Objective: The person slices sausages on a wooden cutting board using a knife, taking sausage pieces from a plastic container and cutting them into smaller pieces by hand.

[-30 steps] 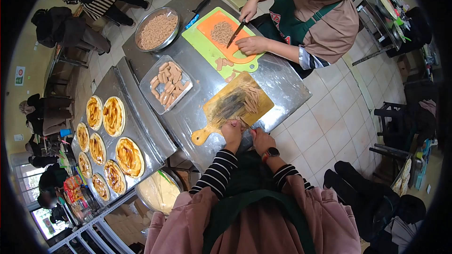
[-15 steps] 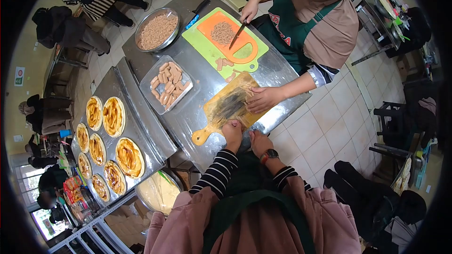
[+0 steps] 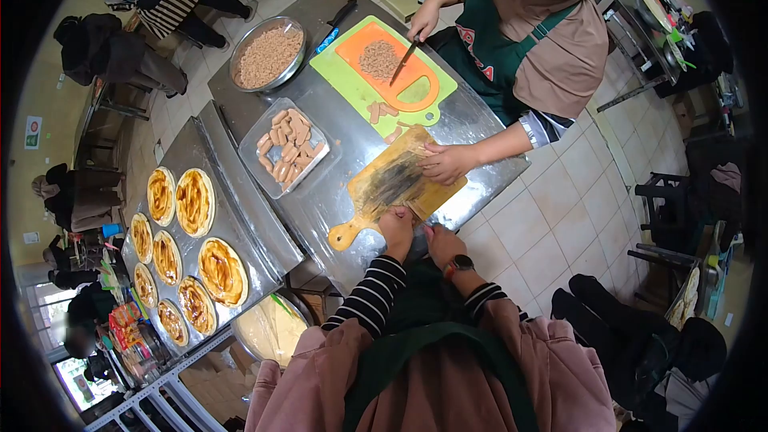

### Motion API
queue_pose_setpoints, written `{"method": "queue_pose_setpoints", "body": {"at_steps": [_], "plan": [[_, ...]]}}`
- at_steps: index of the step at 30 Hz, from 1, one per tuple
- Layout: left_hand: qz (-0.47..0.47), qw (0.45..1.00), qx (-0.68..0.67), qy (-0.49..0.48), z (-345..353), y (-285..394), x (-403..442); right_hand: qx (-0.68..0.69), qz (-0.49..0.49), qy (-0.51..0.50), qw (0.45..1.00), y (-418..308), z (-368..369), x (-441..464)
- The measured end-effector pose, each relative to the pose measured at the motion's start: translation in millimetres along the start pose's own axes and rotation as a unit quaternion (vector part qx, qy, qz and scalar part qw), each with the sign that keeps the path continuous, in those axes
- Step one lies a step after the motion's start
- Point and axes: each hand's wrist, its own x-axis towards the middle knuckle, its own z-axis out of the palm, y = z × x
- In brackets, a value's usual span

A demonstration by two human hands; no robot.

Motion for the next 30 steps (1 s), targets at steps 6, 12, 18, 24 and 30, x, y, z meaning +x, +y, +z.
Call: {"method": "queue_pose_setpoints", "body": {"at_steps": [6, 12, 18, 24, 30], "plan": [[-0.024, 0.999, -0.007, -0.023, -1, 5, -1, -0.048, -0.013, 0.022, 0.999, 13, -25, 1], [-0.082, 0.984, -0.153, -0.037, 18, 8, 26, -0.044, -0.030, 0.041, 0.998, 4, -41, 19], [0.041, 0.998, -0.043, 0.026, 16, 71, 69, 0.005, -0.025, 0.061, 0.998, -2, -53, 1], [0.272, 0.925, 0.240, 0.118, 9, 121, 162, -0.017, -0.016, 0.037, 0.999, 9, -59, -18], [0.315, 0.875, 0.368, 0.003, 7, 129, 206, -0.014, -0.020, 0.032, 0.999, 27, -73, -14]]}}
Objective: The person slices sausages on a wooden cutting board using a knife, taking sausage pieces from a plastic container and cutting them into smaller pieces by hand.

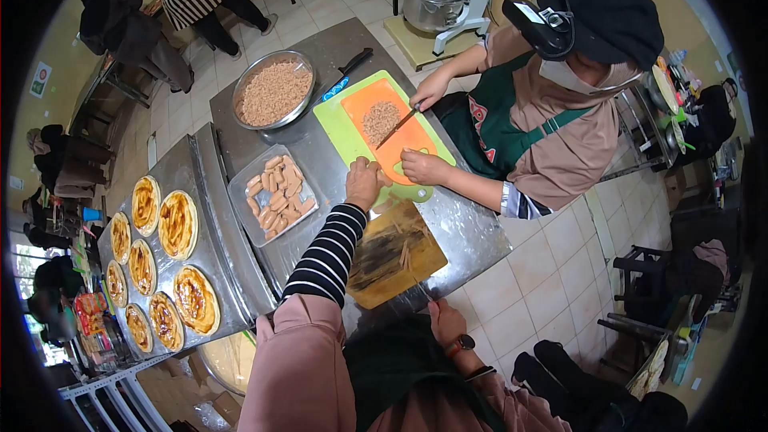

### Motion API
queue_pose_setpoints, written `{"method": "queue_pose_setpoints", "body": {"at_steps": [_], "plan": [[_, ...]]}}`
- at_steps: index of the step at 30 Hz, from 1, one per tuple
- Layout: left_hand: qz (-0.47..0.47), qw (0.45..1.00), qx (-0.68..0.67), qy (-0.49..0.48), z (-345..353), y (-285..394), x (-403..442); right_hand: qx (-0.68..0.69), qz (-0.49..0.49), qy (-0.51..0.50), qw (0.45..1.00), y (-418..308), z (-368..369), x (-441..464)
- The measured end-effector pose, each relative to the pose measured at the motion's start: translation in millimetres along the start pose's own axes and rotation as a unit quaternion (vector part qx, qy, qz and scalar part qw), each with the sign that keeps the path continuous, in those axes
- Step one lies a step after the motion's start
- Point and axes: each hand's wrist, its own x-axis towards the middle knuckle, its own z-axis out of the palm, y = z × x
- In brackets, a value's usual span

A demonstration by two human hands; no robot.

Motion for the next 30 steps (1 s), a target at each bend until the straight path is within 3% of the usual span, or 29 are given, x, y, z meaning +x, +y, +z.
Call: {"method": "queue_pose_setpoints", "body": {"at_steps": [4, 10, 12, 13, 15, 18, 21, 23, 30], "plan": [[0.028, 0.997, 0.040, -0.061, -7, -4, 3, 0.003, -0.008, 0.001, 1.000, 7, -2, 8], [0.064, 0.998, 0.006, -0.007, -26, -1, -9, 0.014, -0.026, -0.026, 0.999, -1, -1, 18], [0.105, 0.987, -0.071, 0.097, -34, 2, -17, 0.003, -0.027, -0.048, 0.998, -6, 4, 22], [0.105, 0.987, -0.071, 0.096, -38, 5, -23, -0.006, -0.029, -0.069, 0.997, -8, 6, 25], [0.007, 0.957, -0.288, 0.035, -46, 11, -42, -0.014, -0.026, -0.079, 0.996, -9, 14, 28], [-0.075, 0.954, -0.288, -0.047, -64, 19, -87, -0.026, -0.022, -0.105, 0.994, -10, 24, 33], [-0.091, 0.958, -0.262, -0.076, -39, 2, -135, -0.033, -0.016, -0.121, 0.992, -12, 19, 38], [-0.122, 0.939, -0.272, -0.172, -26, -6, -155, -0.050, -0.042, -0.122, 0.990, -10, 16, 42], [-0.112, 0.956, -0.230, -0.145, -18, 28, -173, -0.056, -0.009, -0.079, 0.995, -5, -6, 70]]}}
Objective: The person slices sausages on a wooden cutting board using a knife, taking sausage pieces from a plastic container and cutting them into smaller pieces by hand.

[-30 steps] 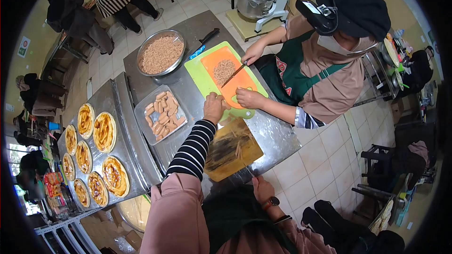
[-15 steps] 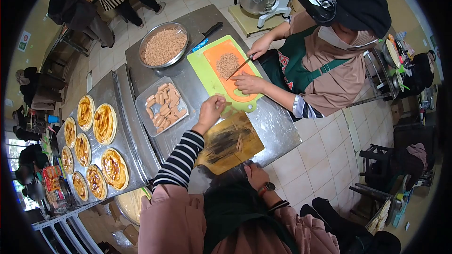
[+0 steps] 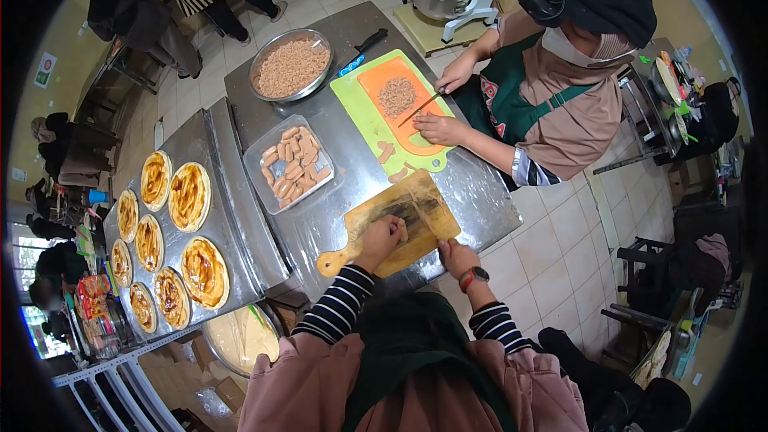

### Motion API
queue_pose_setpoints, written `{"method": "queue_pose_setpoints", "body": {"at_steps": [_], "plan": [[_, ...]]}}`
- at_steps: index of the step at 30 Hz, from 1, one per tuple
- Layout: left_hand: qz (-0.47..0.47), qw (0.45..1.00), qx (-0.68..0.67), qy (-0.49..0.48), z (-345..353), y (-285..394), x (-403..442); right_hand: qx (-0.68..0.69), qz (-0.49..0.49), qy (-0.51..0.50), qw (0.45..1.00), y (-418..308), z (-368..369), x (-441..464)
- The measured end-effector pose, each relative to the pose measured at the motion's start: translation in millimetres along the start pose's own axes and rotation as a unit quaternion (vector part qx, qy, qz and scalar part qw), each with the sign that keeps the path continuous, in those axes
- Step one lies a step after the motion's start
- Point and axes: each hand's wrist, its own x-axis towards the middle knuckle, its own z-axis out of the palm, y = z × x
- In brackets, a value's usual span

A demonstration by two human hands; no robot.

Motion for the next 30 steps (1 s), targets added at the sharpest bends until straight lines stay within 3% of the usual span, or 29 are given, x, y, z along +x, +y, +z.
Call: {"method": "queue_pose_setpoints", "body": {"at_steps": [2, 5, 12, 14, 17, 21, 23, 30], "plan": [[-0.038, 0.996, 0.008, 0.078, 13, -2, -4, -0.012, 0.004, 0.009, 1.000, 0, -6, 6], [-0.095, 0.990, -0.044, 0.092, 26, 3, -10, -0.009, 0.011, 0.010, 1.000, -6, -9, 3], [-0.106, 0.986, -0.059, 0.114, 41, 6, -14, 0.048, 0.044, 0.025, 0.998, -12, 17, -10], [-0.116, 0.974, -0.144, 0.134, 49, -4, -15, 0.088, 0.014, 0.055, 0.995, -9, 36, -16], [-0.128, 0.969, -0.172, 0.125, 51, 5, -18, 0.126, 0.057, 0.040, 0.990, -20, 47, -27], [-0.142, 0.970, -0.159, 0.118, 66, -4, -18, 0.142, 0.052, 0.058, 0.987, -22, 58, -30], [-0.167, 0.946, -0.240, 0.138, 55, 15, -22, 0.130, 0.052, 0.050, 0.989, -22, 52, -31], [-0.128, 0.969, -0.126, 0.167, 62, 10, -17, 0.102, 0.016, 0.045, 0.994, -24, 45, -17]]}}
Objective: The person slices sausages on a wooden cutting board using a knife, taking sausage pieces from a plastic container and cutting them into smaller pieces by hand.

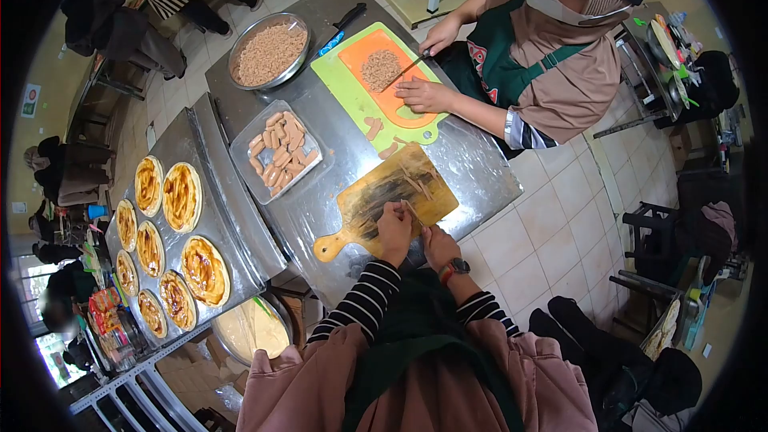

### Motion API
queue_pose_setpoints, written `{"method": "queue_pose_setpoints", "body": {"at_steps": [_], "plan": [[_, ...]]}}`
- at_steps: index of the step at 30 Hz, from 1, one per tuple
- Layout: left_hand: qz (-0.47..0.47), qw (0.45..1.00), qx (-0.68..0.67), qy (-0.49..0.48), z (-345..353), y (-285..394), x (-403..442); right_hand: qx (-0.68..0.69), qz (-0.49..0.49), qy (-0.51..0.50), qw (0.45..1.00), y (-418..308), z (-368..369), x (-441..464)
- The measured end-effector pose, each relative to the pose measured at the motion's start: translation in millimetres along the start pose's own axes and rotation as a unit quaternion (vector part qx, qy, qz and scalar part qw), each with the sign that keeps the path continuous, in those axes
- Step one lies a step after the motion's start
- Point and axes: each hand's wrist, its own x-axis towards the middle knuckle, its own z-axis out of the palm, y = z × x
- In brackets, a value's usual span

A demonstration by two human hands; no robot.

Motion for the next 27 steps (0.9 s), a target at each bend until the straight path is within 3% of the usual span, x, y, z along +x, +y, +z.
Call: {"method": "queue_pose_setpoints", "body": {"at_steps": [12, 20, 27], "plan": [[0.031, 0.998, 0.045, 0.002, -4, 10, -1, 0.010, -0.009, -0.026, 1.000, 6, 7, 14], [0.066, 0.998, 0.001, 0.021, 1, -1, -1, -0.043, 0.006, 0.001, 0.999, 11, -2, -11], [0.016, 0.999, -0.039, 0.002, -3, 9, -6, -0.048, -0.001, 0.023, 0.999, 10, 1, -4]]}}
